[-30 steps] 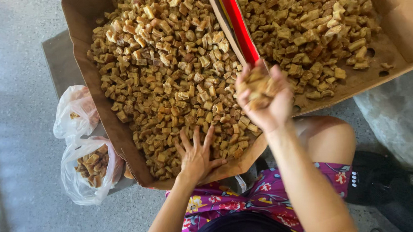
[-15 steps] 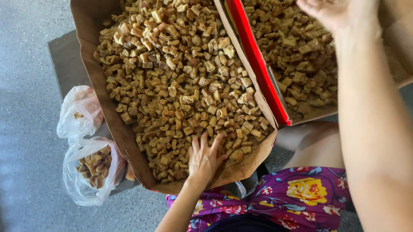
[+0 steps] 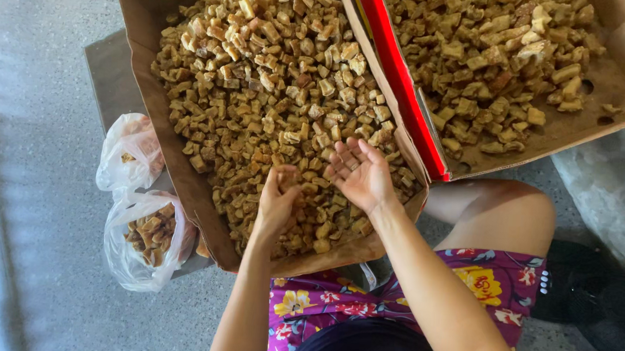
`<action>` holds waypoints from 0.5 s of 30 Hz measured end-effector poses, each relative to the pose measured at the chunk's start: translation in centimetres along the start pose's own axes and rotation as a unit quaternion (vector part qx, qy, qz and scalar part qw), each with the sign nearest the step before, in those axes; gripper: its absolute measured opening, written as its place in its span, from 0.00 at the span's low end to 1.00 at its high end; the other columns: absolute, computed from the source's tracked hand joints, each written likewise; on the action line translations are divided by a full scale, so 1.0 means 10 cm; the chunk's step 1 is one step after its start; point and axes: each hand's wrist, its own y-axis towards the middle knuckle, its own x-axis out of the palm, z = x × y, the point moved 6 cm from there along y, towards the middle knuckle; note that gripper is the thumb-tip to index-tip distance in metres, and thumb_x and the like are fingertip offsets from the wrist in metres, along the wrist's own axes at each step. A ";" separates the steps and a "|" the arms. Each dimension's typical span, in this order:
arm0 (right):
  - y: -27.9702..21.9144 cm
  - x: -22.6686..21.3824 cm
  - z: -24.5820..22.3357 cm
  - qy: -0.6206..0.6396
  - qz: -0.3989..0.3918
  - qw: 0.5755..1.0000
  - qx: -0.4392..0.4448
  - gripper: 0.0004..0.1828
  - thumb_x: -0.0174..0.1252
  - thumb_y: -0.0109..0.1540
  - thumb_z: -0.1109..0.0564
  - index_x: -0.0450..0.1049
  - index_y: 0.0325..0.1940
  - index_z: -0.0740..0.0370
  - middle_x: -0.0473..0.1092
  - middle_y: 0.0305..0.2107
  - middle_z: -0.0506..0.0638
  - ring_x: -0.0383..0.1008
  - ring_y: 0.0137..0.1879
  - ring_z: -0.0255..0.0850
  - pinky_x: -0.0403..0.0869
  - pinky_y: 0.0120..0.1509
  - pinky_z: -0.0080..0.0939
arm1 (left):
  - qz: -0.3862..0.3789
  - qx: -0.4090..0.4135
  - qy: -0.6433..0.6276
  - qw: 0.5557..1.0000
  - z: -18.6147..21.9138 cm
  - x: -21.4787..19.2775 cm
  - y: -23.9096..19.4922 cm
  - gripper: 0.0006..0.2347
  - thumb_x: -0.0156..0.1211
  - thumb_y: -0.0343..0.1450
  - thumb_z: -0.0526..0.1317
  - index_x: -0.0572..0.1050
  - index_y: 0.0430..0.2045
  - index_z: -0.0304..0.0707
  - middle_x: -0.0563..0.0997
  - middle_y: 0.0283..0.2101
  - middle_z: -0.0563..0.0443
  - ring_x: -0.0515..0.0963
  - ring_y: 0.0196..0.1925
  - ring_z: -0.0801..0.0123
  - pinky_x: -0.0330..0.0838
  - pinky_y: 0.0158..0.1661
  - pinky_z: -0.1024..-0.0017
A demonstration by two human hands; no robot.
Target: The person sits on the floor and sorts small, cubed, brown food items by hand. They scoop handfuls from a large cardboard box, inspect the pieces, and transfer them into a second cardboard box. The process is repetitive, involving continuous scooping and transferring between the two boxes.
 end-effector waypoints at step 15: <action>-0.07 -0.14 0.14 -0.027 -0.036 0.999 0.014 0.19 0.56 0.65 0.40 0.75 0.52 0.54 0.75 0.50 0.54 0.76 0.57 0.54 0.76 0.62 0.56 | 0.128 0.269 0.255 0.920 0.68 -0.42 0.11 0.19 0.58 0.75 0.43 0.71 0.59 0.33 0.75 0.58 0.31 0.79 0.55 0.50 0.73 0.55 0.48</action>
